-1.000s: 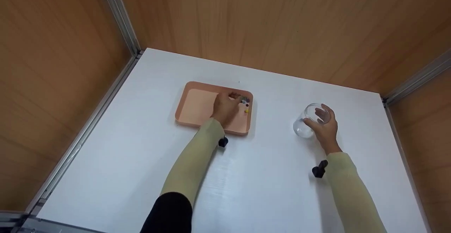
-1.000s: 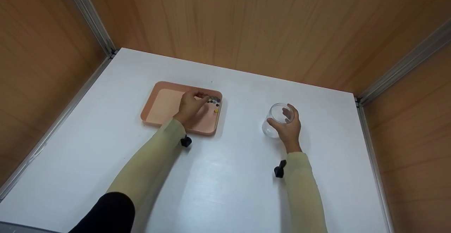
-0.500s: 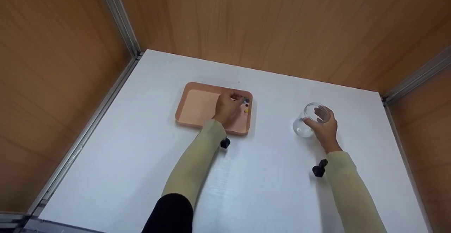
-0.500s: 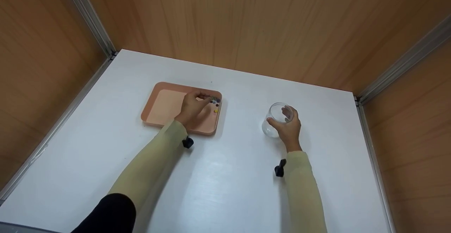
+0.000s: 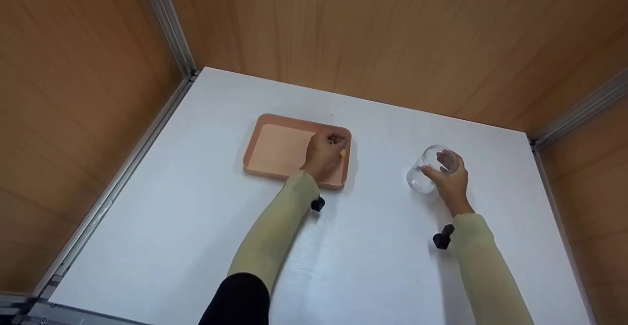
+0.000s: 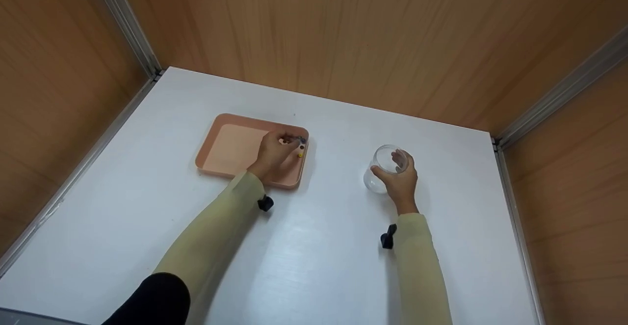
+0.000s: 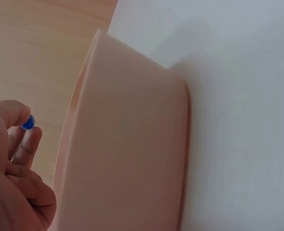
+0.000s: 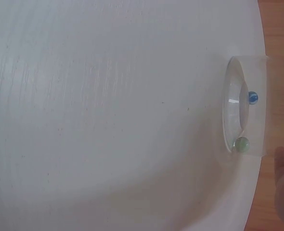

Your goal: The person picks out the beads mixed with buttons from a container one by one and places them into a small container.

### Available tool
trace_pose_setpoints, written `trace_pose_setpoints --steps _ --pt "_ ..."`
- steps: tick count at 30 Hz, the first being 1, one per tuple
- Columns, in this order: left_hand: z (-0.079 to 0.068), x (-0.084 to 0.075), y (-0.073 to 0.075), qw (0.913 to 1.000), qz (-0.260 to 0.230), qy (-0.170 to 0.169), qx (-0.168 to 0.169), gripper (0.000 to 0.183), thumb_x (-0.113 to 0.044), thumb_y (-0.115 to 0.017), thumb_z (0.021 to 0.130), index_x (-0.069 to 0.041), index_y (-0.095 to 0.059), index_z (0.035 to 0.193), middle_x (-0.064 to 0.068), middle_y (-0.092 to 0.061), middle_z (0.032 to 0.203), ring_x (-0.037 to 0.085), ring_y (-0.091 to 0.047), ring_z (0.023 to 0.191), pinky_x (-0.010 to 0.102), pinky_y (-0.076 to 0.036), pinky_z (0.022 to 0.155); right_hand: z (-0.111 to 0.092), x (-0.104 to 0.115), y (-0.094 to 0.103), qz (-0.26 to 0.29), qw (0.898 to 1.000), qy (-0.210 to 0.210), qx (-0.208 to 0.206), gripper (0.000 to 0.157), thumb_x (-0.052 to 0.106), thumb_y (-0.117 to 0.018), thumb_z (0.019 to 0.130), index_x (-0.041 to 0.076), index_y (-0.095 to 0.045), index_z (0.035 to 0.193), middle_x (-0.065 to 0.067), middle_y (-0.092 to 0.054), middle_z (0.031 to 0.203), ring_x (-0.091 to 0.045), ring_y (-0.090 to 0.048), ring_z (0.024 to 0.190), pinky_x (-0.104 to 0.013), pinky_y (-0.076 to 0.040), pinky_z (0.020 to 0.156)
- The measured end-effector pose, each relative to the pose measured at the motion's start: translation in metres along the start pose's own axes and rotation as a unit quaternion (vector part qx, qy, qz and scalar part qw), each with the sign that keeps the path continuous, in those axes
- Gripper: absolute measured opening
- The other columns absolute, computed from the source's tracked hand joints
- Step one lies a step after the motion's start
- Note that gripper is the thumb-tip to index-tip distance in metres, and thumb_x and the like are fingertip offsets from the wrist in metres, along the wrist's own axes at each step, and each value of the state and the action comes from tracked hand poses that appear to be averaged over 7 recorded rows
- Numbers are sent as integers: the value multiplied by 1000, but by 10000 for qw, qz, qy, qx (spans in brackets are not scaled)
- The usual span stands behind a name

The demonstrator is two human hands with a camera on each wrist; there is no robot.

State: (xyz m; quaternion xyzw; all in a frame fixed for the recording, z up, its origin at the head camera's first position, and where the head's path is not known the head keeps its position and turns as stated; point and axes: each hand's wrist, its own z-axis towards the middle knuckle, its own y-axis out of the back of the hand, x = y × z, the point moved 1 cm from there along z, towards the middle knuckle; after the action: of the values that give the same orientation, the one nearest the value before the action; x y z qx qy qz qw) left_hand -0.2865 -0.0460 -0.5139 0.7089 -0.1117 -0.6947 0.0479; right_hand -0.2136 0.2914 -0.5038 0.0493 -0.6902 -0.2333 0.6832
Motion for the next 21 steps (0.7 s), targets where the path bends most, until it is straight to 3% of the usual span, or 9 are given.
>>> trace_pose_setpoints --steps 6,15,21 --pt "-8 -4 -12 10000 -80 -8 51 15 -20 -72 97 -15 -72 112 -6 -68 103 13 -61 98 27 -52 86 3 -6 4 -40 10000 42 16 87 19 -85 85 0 -34 153 -18 -49 152 -29 -43 144 -43 -31 119" --pt "-15 -8 -22 9993 -238 285 -39 10 -24 -72 98 -18 -71 106 -3 -64 103 15 -57 100 27 -51 87 2 -7 3 8 10000 44 44 88 20 -85 85 0 -34 154 -19 -48 153 -29 -43 144 -43 -31 119" --pt "-16 -4 -31 9997 -178 97 -144 11 -24 -72 97 -17 -73 106 -5 -66 100 14 -58 99 27 -49 87 2 -5 3 189 9998 10 83 84 12 -82 87 -2 -32 154 -21 -45 154 -31 -40 146 -43 -29 120"
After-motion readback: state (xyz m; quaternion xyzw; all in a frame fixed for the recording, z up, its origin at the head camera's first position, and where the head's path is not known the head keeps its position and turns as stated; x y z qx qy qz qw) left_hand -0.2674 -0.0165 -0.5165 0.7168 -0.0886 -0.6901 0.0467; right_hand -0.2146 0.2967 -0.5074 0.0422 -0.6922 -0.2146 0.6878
